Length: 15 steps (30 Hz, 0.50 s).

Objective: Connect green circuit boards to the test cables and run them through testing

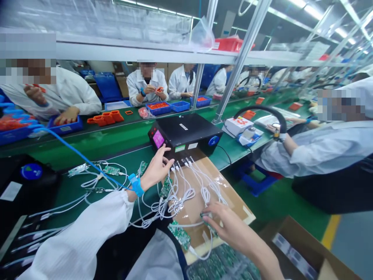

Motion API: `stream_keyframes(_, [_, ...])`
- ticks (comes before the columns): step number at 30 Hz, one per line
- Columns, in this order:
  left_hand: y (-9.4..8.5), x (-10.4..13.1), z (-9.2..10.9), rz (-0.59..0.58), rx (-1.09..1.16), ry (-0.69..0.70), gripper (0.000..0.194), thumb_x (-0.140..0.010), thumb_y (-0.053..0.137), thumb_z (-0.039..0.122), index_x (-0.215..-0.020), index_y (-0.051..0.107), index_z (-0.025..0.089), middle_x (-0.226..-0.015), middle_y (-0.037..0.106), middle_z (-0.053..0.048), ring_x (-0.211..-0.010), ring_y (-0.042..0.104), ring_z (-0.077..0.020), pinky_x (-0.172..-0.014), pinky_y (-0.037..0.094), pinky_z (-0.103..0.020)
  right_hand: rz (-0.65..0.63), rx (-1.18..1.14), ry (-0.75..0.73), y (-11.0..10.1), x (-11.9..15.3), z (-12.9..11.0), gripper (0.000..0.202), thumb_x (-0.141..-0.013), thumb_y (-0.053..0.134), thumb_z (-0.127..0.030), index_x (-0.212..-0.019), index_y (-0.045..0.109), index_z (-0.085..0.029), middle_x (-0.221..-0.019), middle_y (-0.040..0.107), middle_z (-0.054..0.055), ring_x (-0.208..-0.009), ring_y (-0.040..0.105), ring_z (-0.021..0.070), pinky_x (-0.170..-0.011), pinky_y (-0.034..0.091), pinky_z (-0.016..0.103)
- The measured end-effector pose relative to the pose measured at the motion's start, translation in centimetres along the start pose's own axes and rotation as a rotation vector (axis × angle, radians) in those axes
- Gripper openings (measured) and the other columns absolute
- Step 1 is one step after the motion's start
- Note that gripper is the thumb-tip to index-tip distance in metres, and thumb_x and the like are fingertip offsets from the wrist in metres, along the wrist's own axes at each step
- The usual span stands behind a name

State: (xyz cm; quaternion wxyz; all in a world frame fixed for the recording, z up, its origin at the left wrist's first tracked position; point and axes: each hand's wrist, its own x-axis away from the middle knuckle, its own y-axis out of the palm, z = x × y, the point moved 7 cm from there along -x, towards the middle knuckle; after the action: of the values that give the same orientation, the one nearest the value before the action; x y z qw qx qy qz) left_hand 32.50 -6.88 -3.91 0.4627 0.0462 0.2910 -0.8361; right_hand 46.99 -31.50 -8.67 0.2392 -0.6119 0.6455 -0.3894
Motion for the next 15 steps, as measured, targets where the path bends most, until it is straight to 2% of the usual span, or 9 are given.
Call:
stream_keyframes(2, [0.1,0.0,-0.2,-0.005,0.001,0.003,0.044,-0.094,0.066,0.023,-0.137,0.057,0.023,-0.166,0.039,-0.019,-0.094,0.072,-0.0188,-0.098,0.056,-0.039,0.024,0.03,0.003,0.1,-0.1,0.0,0.056,-0.101,0.044,-0.07,-0.117,0.075,-0.026,-0.135,0.071,0.013,-0.13,0.064,0.0325,-0.114,0.05,0.053])
stream_keyframes(7, [-0.4,-0.3,0.0,-0.018,0.007,-0.02,0.044,-0.094,0.064,0.023,-0.138,0.056,0.02,-0.165,0.039,-0.021,-0.076,0.07,-0.0136,-0.095,0.058,-0.039,0.124,0.103,-0.047,0.1,-0.3,0.1,0.053,-0.103,0.044,-0.065,-0.12,0.074,-0.025,-0.136,0.07,0.013,-0.132,0.065,0.0313,-0.114,0.053,0.052])
stream_keyframes(11, [-0.7,-0.5,0.0,-0.03,0.077,-0.057,0.043,-0.095,0.063,0.023,-0.137,0.054,0.019,-0.166,0.035,-0.022,-0.072,0.07,-0.0112,-0.09,0.06,-0.038,0.309,0.191,-0.172,-0.8,0.5,-0.9,0.039,-0.105,0.049,-0.052,-0.118,0.074,-0.025,-0.129,0.073,0.012,-0.13,0.066,0.0302,-0.11,0.057,0.051])
stream_keyframes(13, [-0.8,-0.4,-0.2,-0.046,0.103,-0.078,0.043,-0.095,0.063,0.023,-0.136,0.053,0.019,-0.162,0.043,-0.022,-0.069,0.07,-0.0112,-0.089,0.06,-0.039,0.44,0.231,-0.265,-1.6,1.5,-2.3,0.03,-0.105,0.053,-0.043,-0.12,0.072,-0.026,-0.127,0.074,0.011,-0.129,0.067,0.0292,-0.108,0.059,0.049])
stream_keyframes(15, [-0.9,-0.5,-0.3,-0.076,0.093,-0.103,0.046,-0.094,0.065,0.023,-0.138,0.052,0.018,-0.142,0.063,-0.02,-0.068,0.071,-0.0142,-0.091,0.059,-0.04,0.541,0.25,-0.36,-2.0,2.6,-4.0,0.025,-0.104,0.056,-0.035,-0.123,0.07,-0.027,-0.126,0.074,0.01,-0.127,0.068,0.0276,-0.107,0.06,0.046])
